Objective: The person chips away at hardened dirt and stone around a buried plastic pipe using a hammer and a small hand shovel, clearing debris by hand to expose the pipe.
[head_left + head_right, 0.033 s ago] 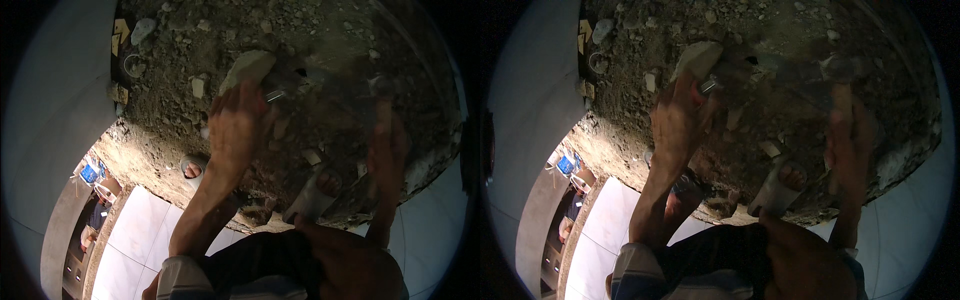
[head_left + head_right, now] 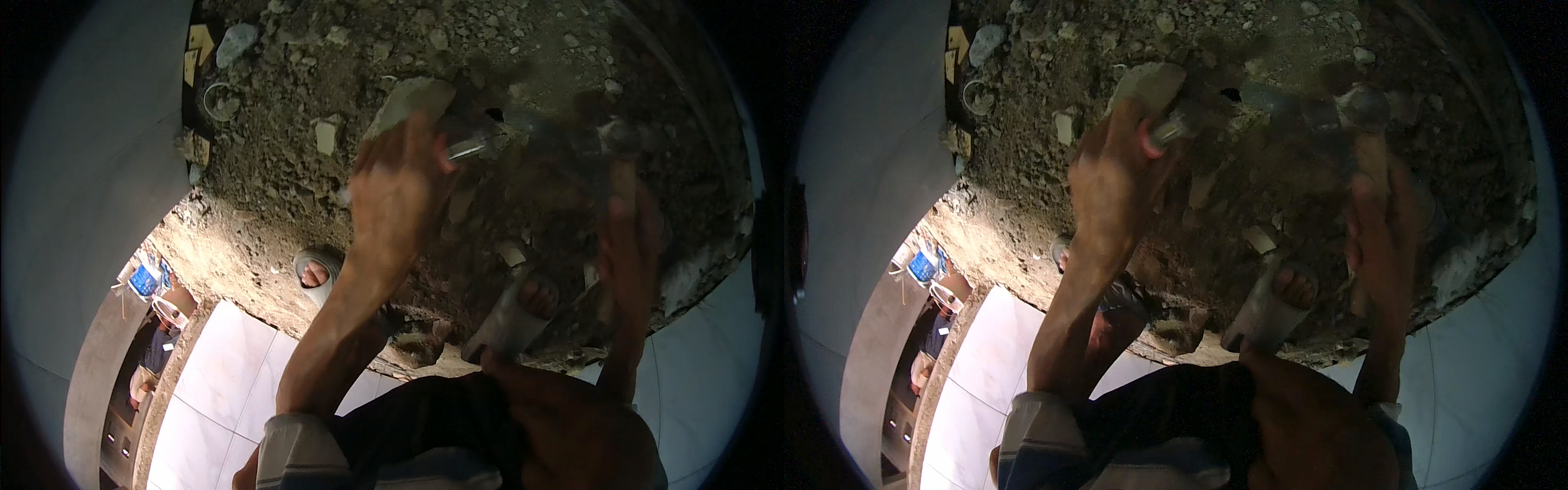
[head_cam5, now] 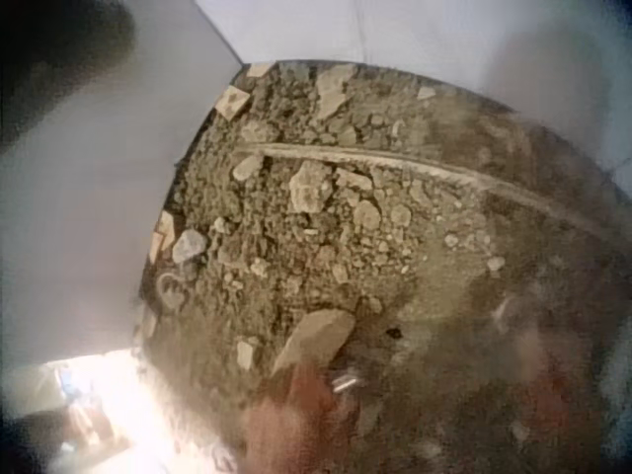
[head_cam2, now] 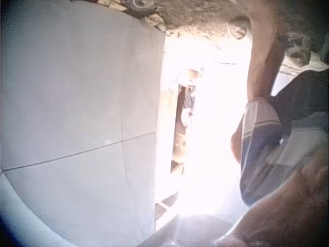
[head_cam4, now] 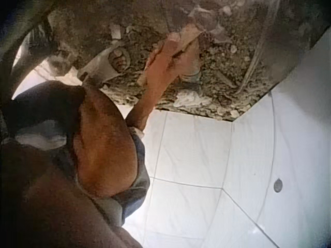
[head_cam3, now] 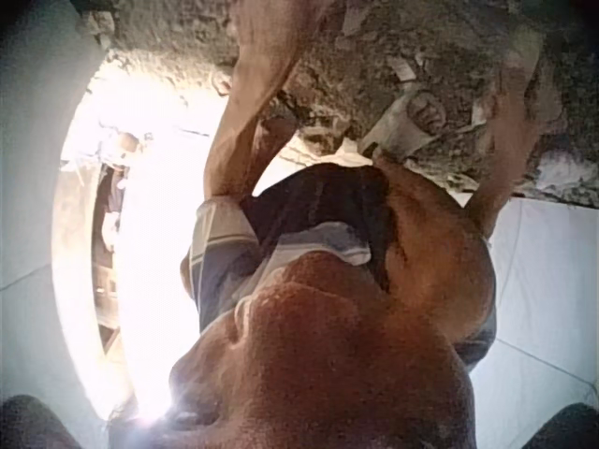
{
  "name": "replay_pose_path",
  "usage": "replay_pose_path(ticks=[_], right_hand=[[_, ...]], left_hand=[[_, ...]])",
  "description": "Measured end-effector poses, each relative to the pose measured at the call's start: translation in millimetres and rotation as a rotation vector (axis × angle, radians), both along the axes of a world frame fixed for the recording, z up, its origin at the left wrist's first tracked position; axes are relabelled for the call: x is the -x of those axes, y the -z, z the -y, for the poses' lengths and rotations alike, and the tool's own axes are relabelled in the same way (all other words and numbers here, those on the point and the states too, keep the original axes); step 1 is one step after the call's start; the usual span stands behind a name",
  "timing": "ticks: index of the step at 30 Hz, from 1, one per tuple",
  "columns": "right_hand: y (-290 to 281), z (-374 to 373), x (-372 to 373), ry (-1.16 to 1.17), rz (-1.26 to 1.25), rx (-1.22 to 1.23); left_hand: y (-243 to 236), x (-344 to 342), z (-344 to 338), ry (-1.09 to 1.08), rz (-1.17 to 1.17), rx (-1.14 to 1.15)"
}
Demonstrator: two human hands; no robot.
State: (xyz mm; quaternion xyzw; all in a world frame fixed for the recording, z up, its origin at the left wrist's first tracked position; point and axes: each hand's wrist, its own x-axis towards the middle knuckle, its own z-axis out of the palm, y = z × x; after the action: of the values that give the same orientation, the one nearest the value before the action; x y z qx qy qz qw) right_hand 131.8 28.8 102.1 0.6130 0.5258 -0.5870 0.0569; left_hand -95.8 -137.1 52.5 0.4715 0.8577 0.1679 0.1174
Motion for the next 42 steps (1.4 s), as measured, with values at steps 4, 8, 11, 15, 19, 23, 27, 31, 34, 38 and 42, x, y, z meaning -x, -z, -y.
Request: replay_pose_path(ticks=[4,8,11,15,19,23,27,31,34,38,42], right_hand=[[-3.1,12.2,16.4,0.026,0.012,0.021],[-8.3,14.9,7.5,0.012,0.005,0.039],[-12.9,15.0,-8.3,-0.004,0.041,0.015],[-4.4,31.7,-17.9,-0.004,0.039,0.081],[-5.1,35.8,-7.5,-0.045,-0.001,0.104],[-16.1,32.6,8.2,0.001,0.044,0.044],[-21.0,26.9,16.0,-0.011,-0.004,-0.005],[-21.1,28.3,9.2,0.019,0.032,-0.062],[-13.6,26.4,0.6,0.036,0.066,-0.120],[-2.4,24.2,-5.6,0.063,0.070,0.026],[-10.2,21.5,-5.4,0.017,0.080,0.064]], left_hand=[[17.4,9.6,-20.4,-0.099,0.080,0.250],[22.6,32.3,23.7,-0.255,0.033,0.406],[-26.7,75.9,59.4,-0.566,0.316,0.251],[-40.6,122.8,105.9,-0.662,-0.364,-0.097],[-36.4,89.8,54.6,-0.612,0.493,-0.559],[-21.7,32.9,-44.6,-0.389,1.060,-0.530],[17.5,40.7,-77.2,-0.225,0.846,-0.511],[39.0,172.0,16.0,-0.391,0.154,-0.697],[12.2,151.2,10.4,-0.514,0.466,-0.801],[7.9,58.6,-43.1,-0.412,0.836,-0.677],[57.3,50.5,-37.9,-0.267,0.460,-0.522]])
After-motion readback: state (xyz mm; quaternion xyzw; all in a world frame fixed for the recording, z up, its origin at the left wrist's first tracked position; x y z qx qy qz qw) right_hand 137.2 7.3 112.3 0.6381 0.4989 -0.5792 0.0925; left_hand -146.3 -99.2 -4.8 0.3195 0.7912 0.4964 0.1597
